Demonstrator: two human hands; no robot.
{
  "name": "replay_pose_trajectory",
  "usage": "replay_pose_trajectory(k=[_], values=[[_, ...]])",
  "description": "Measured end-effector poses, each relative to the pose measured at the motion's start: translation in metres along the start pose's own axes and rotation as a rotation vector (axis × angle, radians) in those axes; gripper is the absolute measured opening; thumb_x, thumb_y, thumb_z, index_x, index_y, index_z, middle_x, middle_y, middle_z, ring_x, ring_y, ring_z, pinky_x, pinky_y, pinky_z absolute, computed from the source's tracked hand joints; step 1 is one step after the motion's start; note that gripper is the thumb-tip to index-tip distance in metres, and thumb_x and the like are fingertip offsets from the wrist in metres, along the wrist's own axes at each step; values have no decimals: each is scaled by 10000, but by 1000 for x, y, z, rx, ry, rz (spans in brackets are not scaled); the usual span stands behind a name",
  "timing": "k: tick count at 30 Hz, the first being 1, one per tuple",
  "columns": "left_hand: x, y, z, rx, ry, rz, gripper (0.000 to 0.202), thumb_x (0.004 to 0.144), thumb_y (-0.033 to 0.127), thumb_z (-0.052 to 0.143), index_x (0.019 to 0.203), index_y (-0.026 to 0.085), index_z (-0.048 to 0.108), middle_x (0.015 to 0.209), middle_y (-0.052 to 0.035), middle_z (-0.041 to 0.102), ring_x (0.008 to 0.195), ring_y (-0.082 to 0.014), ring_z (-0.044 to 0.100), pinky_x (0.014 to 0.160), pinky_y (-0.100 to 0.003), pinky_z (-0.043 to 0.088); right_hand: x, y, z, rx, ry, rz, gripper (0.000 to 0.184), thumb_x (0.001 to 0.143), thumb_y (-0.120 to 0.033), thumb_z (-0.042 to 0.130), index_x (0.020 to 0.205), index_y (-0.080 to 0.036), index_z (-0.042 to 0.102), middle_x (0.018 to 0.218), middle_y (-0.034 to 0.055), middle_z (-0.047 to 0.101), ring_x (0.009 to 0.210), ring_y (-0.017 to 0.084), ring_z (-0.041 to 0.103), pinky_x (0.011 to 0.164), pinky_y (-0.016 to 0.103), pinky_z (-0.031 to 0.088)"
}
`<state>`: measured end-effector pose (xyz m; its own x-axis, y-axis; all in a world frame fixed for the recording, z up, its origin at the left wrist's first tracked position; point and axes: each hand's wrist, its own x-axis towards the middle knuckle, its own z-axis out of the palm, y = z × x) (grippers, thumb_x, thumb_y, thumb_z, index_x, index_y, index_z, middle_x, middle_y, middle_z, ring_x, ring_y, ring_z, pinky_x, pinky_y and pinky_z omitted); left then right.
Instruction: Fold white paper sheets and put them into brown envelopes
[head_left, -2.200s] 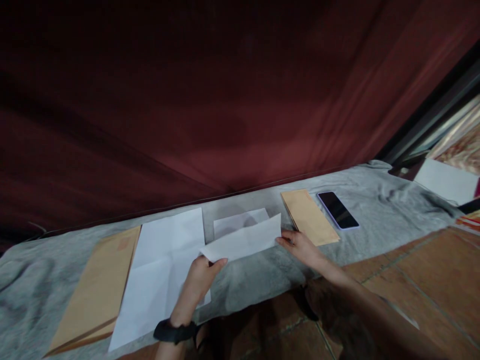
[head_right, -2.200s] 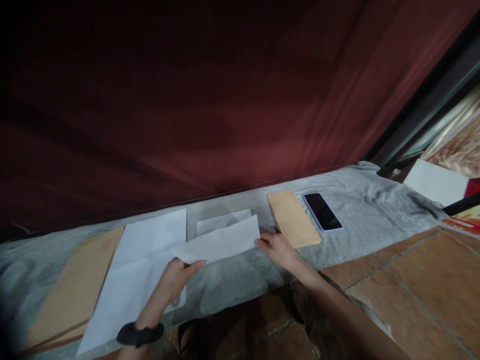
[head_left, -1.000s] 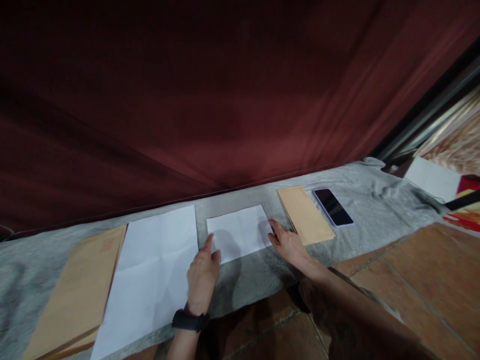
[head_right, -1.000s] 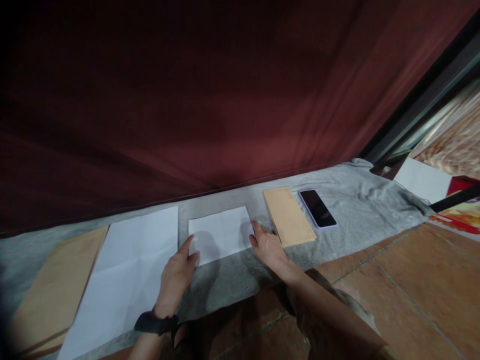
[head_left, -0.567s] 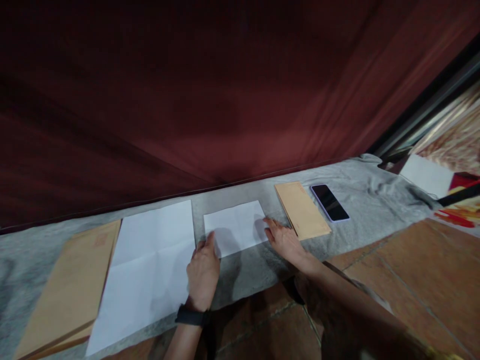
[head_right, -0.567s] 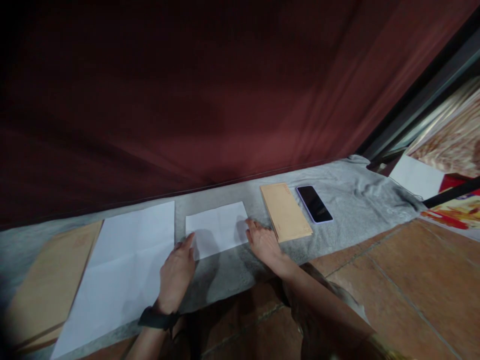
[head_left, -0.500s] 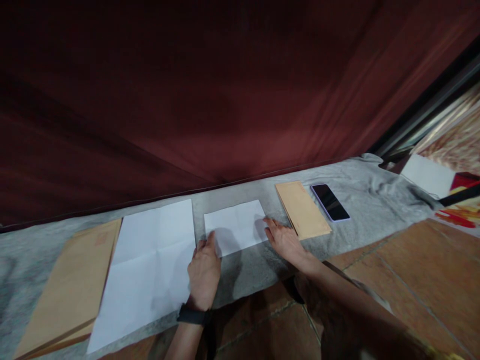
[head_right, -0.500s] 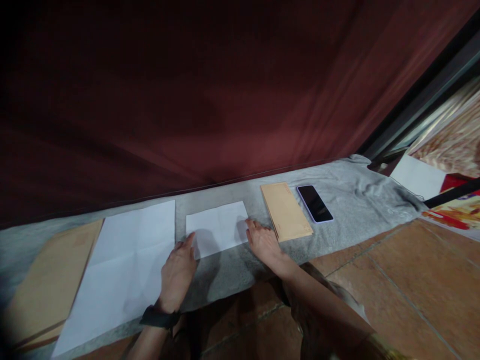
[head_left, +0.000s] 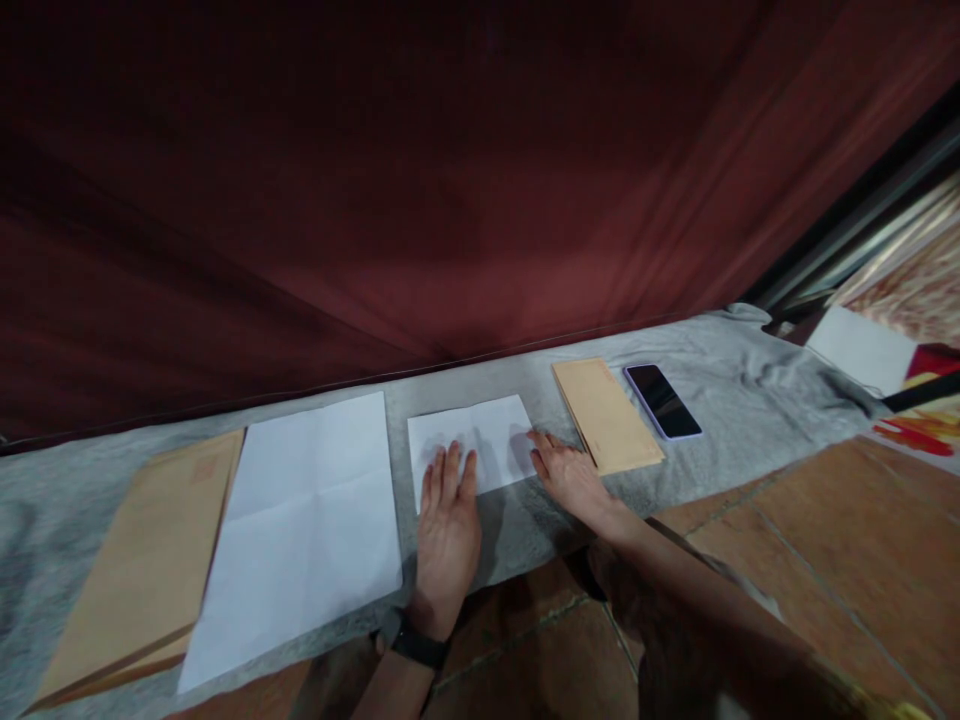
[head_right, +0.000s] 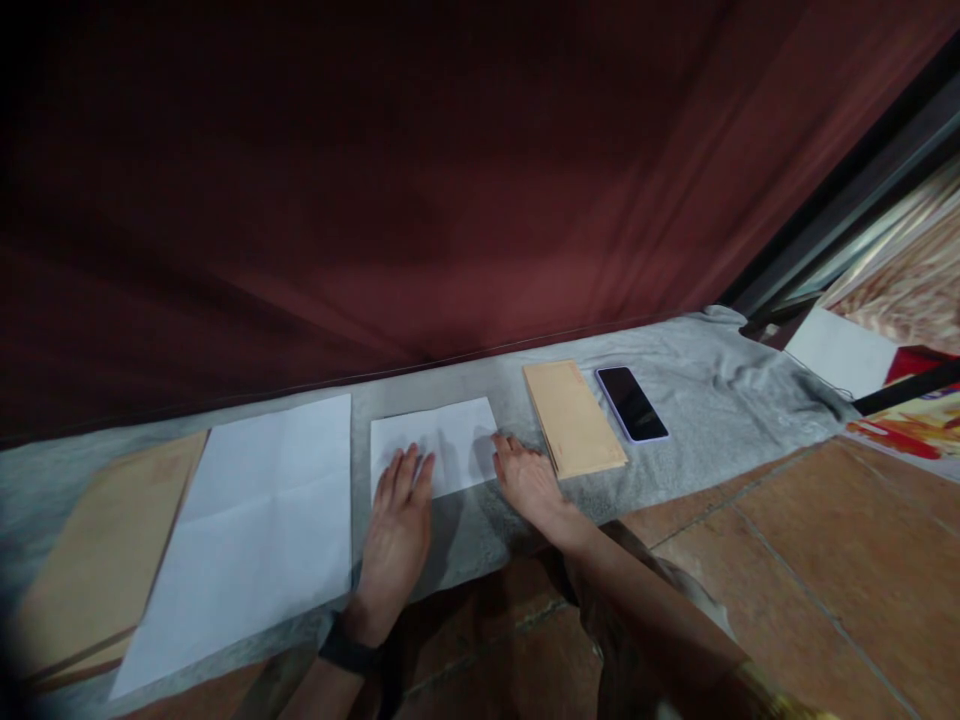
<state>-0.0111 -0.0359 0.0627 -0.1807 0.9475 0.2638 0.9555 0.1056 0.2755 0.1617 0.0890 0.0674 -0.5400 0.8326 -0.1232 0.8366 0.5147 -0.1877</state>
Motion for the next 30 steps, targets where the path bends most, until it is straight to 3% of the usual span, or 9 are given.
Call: replay_pose_trajectory(k=[5,10,15,19,23,27,30], values=[[-12,17,22,-1,-27,57,533,982,304,464,1503,208,412,1628,-108,328,1524,-333,224,1201,-594,289,0,-1,1,-35,15,-11,432,1048,-288,297,1436,-191,462,1275,118,659,929,233,710,784,310,532],[-20,18,28,113,-19,73,576,982,397,477,1523,226,377,1636,-88,308,1521,-325,234,1204,-603,274,-2,-5,7,-89,83,-8,426,1046,-265,313,1427,-190,489,1217,122,670,914,233,696,809,339,523],[-23,18,33,167,2,76,618,971,448,485,1529,212,364,1633,-108,305,1516,-322,253,1203,-606,272,-5,-7,7,-107,235,-49,400,1026,-241,361,1340,-125,580,1179,171,664,1061,307,627,937,462,490],[-24,19,34,200,-4,77,618,975,431,473,1537,204,349,1639,-109,289,1516,-325,252,1202,-608,276,-12,-18,13,128,295,-287,425,1031,-285,385,1405,-144,529,1398,154,569,1273,279,530,1064,466,461],[-28,19,35,224,-2,104,632,969,288,452,1563,157,277,1640,-142,277,1514,-324,253,1204,-581,288,-28,-37,29,293,197,-509,524,1044,-329,369,1531,-137,368,1536,121,459,1425,217,405,1177,419,388],[-33,18,35,230,26,127,686,955,218,431,1590,171,174,1646,-139,267,1527,-317,215,1214,-570,272,-40,-45,41,218,195,-554,597,1045,-341,363,1582,-109,242,1623,145,307,1503,244,272,1222,481,310],[-36,18,36,226,18,116,674,957,219,404,1589,164,176,1642,-137,282,1527,-310,217,1214,-572,273,-42,-44,45,159,202,-536,611,1047,-376,368,1585,-116,241,1627,156,292,1510,257,256,1225,494,301]])
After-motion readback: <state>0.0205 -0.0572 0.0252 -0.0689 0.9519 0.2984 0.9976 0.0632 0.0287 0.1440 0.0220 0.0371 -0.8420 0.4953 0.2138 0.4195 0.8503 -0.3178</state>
